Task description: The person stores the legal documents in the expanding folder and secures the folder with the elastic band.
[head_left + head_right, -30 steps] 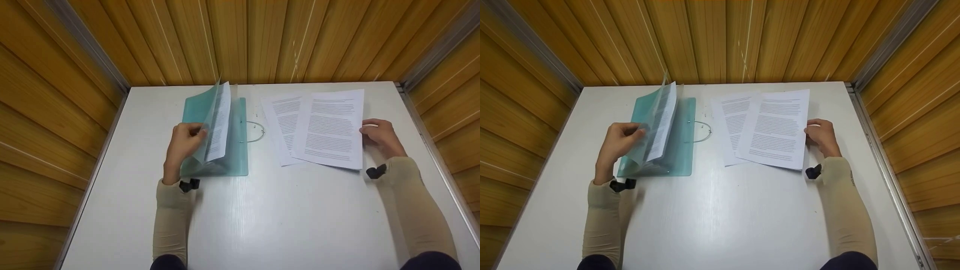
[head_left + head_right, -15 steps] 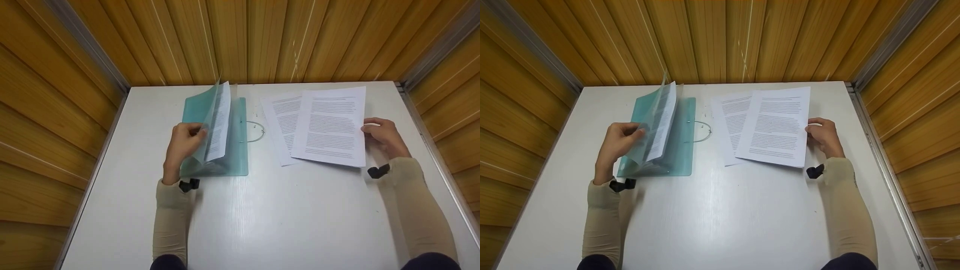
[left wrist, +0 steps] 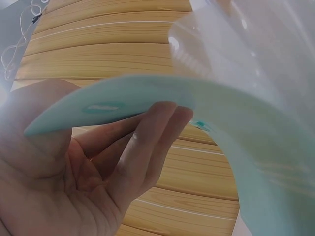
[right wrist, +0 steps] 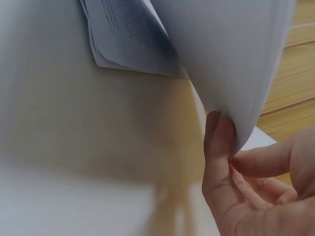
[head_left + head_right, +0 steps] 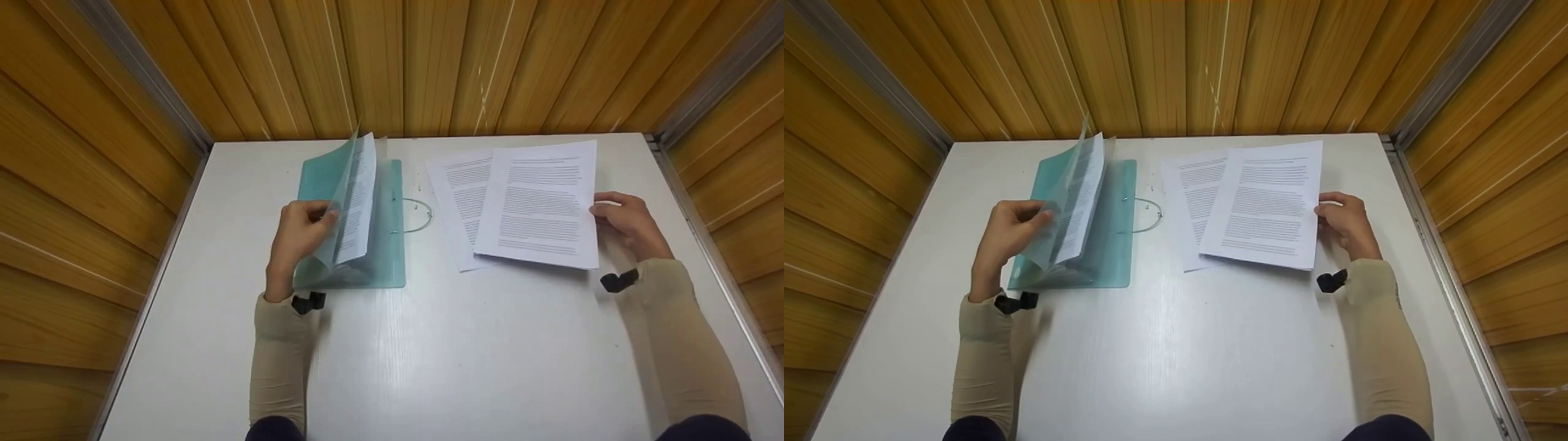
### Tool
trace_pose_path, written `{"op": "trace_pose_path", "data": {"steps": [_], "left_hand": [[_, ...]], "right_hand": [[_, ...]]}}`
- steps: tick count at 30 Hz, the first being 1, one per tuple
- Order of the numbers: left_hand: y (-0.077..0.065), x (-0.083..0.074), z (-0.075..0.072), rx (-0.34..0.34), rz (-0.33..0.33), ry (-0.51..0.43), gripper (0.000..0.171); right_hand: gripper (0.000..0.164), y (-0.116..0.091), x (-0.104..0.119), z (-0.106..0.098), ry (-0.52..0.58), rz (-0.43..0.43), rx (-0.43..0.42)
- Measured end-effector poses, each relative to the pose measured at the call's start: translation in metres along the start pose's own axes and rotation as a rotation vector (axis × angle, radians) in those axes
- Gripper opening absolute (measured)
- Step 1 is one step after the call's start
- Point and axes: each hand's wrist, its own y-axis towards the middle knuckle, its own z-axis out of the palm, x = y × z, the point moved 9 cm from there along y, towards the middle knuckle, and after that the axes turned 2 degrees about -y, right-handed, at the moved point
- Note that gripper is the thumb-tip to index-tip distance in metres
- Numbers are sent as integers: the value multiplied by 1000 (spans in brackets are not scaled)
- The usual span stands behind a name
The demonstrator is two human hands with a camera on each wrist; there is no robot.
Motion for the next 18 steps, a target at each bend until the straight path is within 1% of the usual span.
{"op": "trace_pose_path", "data": {"steps": [8,12,18], "left_hand": [[0,1,-1,-7,11,-1,28],[0,0,-1,-6,12,9,28],[0,1,-1,-1,3,-1,29]], "right_hand": [[66,0,-2,-1,11,10,15],[66,0,-3,-1,38,23,14],[66,0,2,2,81,7,18]]}}
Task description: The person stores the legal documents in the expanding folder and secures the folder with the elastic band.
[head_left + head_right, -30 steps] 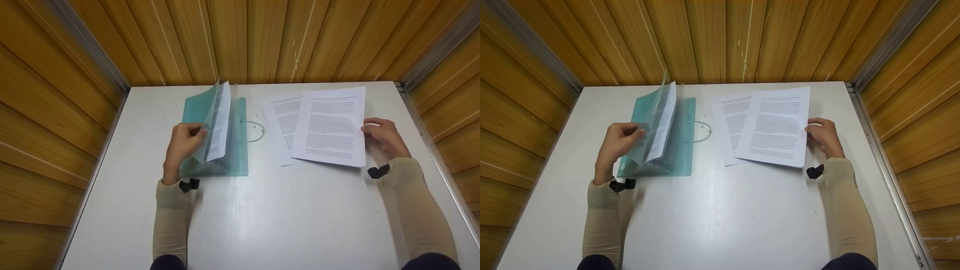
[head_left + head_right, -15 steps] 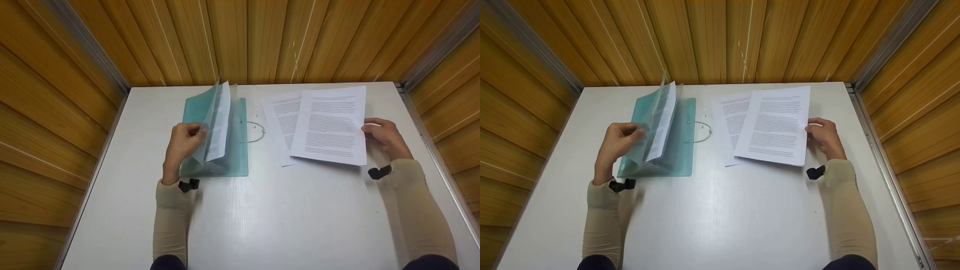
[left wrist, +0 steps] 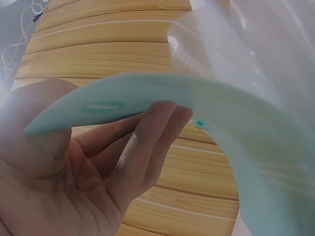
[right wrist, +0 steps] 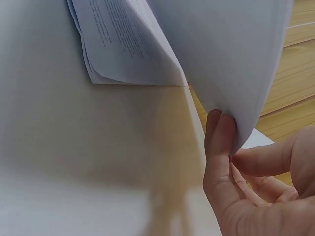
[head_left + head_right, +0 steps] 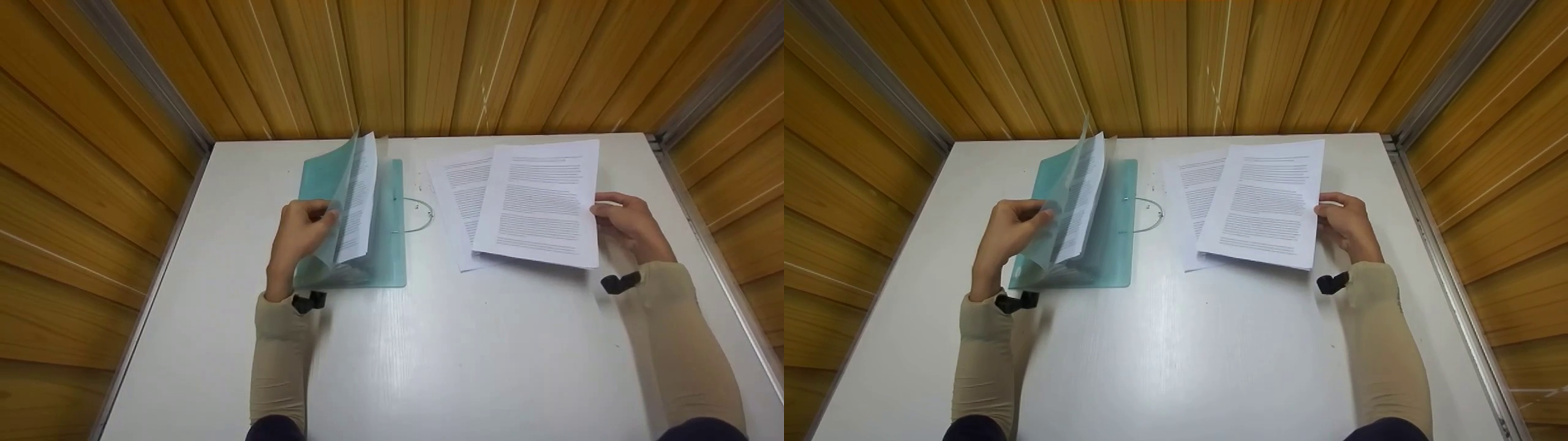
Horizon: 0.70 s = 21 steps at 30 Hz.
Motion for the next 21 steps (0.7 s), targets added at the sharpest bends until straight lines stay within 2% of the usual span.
{"op": "trace_pose_path", "data": {"steps": [7,21], "left_hand": [[1,-2,0,-4,16,8,29],[1,2,1,-11,-4,-4,29]], "right_hand": [[65,-7,12,6,68,-45,44],[64,-16,30,19,74,-82,67]]}}
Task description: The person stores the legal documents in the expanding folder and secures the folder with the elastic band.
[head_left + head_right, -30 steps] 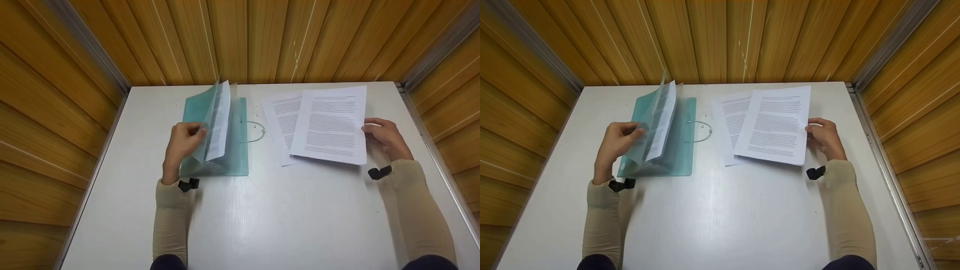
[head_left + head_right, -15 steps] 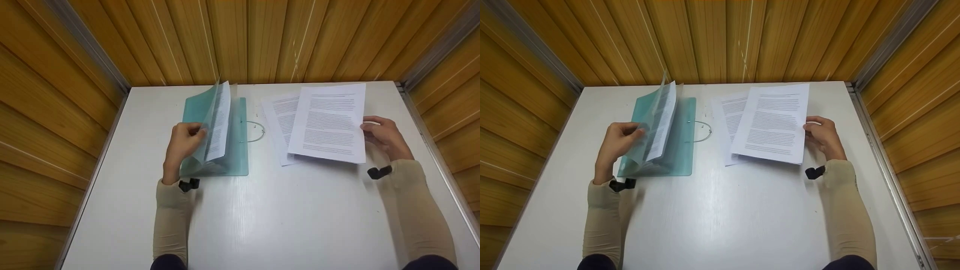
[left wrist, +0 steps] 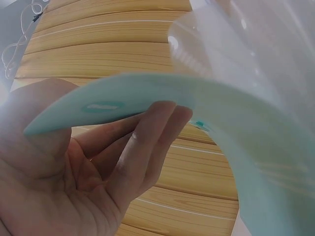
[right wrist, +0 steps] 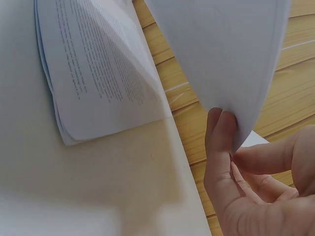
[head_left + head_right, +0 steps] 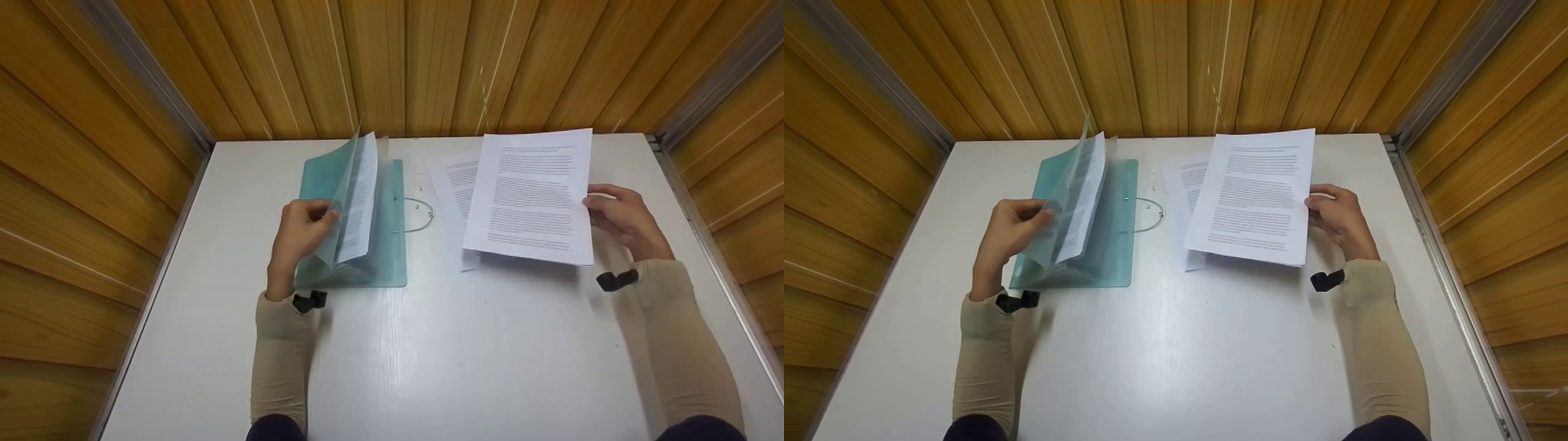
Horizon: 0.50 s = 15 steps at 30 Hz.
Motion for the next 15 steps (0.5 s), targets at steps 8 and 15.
{"op": "trace_pose_path", "data": {"steps": [8,15], "left_hand": [[1,-2,1,6,-9,5,28],[1,-3,1,6,-6,16,29]], "right_hand": [[63,-2,7,8,40,-15,18],[59,-1,13,18,150,-62,34]]}}
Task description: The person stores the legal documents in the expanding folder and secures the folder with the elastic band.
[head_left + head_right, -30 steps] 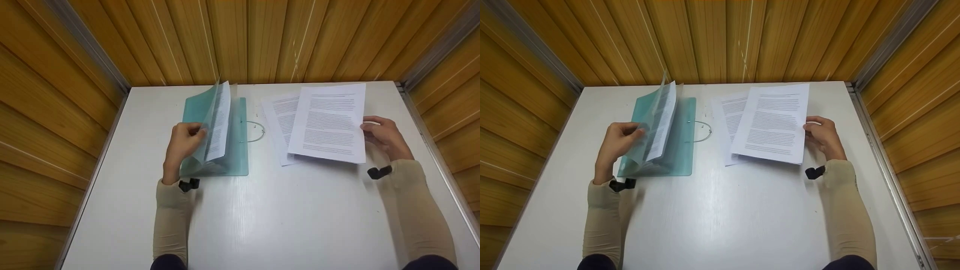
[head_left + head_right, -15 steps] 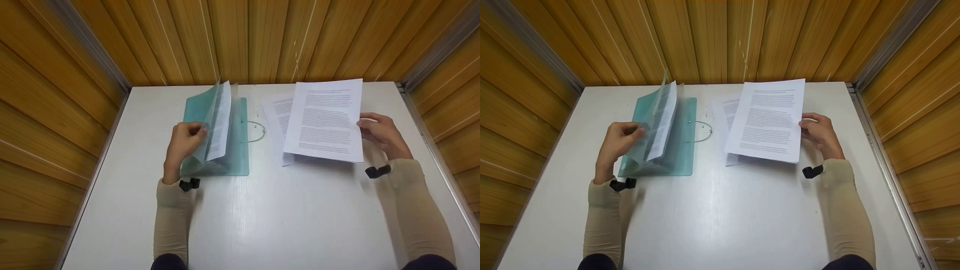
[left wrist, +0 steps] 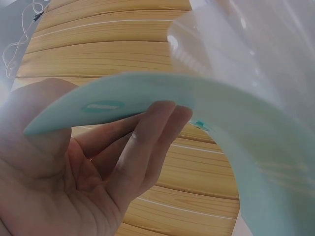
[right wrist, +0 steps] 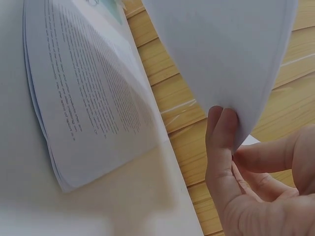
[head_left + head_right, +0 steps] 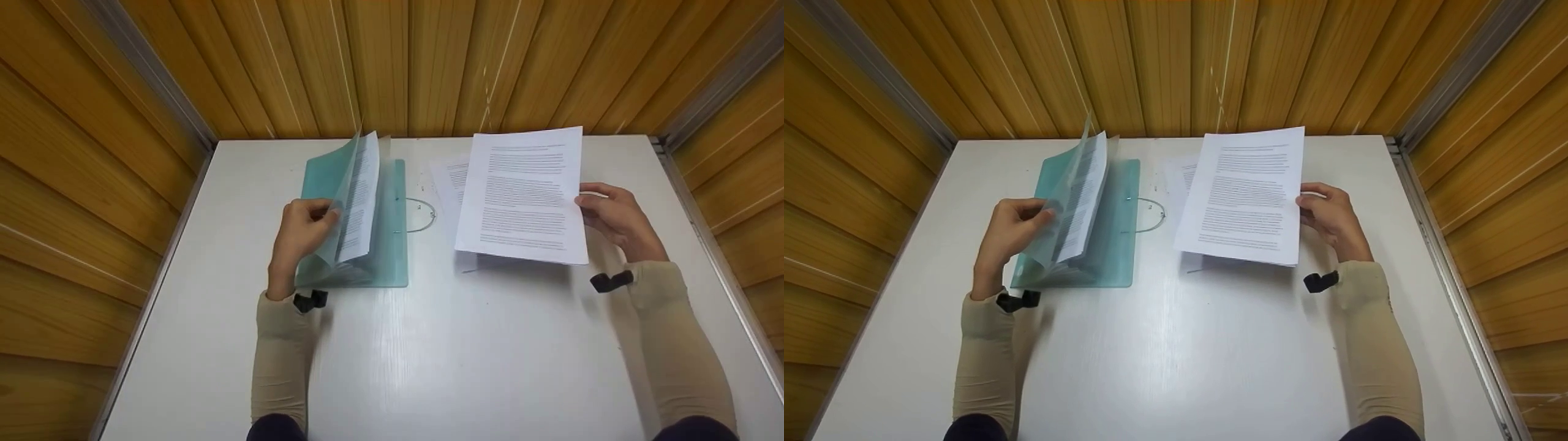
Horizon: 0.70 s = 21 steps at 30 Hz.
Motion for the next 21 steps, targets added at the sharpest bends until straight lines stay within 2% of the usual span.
{"op": "trace_pose_path", "data": {"steps": [21], "left_hand": [[1,1,0,-4,3,-3,29]], "right_hand": [[54,-6,3,23,92,-68,-6]]}}
